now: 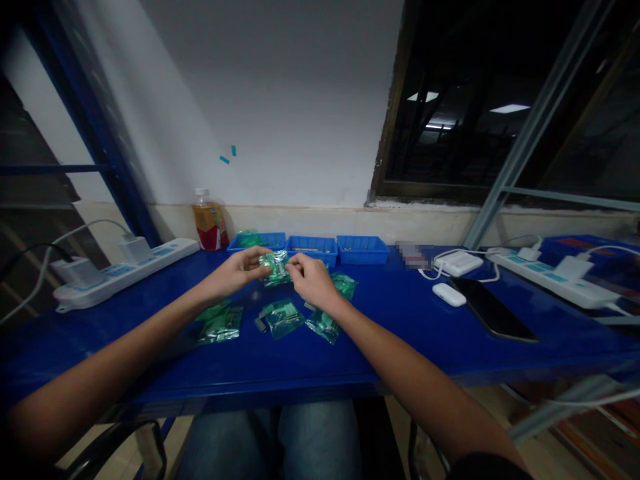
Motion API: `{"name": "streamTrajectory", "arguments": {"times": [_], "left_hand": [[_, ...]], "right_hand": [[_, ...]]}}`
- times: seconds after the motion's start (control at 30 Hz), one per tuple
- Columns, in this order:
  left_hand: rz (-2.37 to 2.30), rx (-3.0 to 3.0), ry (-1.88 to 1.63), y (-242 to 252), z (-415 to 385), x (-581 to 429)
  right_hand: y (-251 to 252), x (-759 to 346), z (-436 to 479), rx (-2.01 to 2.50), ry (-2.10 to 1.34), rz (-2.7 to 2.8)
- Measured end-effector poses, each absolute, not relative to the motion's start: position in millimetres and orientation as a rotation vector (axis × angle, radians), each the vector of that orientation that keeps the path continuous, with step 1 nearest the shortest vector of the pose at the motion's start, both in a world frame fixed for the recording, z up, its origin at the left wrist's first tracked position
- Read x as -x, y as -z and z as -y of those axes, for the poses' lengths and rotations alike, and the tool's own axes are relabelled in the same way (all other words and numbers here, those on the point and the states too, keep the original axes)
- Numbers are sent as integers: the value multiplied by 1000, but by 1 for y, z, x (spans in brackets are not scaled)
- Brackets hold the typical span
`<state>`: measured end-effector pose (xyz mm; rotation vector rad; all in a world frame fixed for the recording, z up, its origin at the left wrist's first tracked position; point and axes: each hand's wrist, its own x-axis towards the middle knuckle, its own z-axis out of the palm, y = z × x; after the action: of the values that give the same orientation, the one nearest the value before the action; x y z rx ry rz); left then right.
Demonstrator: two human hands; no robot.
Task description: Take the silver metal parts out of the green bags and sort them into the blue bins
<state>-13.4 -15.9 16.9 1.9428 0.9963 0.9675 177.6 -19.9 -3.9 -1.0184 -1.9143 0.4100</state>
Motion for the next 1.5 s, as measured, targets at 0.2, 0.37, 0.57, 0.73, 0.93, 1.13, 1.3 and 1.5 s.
{"name": "streamTrajectory", "arguments": {"times": [0.2, 0.37, 0.57, 0.73, 0.93, 1.13, 1.3, 1.5], "left_hand": [[-941, -1986, -971, -15, 17, 12], [-880, -1965, -973, -15, 18, 11], [-929, -1982, -978, -15, 19, 11], [-907, -1963, -964, -10, 15, 10], [-991, -1960, -1014, -13, 16, 11], [-974, -1960, -1018, -14, 18, 11], [-950, -1916, -951, -9, 16, 11], [-991, -1954, -939, -12, 17, 12]], "right_hand": [[2, -175, 22, 998, -610, 1894], [0, -173, 23, 955, -694, 1856], [0, -174, 22, 954, -663, 1829], [3, -176, 15, 994, -633, 1791], [1, -181, 15, 980, -787, 1839], [-2, -184, 19, 934, -873, 1849], [2, -183, 19, 932, -909, 1831], [1, -183, 20, 944, -988, 1860]]}}
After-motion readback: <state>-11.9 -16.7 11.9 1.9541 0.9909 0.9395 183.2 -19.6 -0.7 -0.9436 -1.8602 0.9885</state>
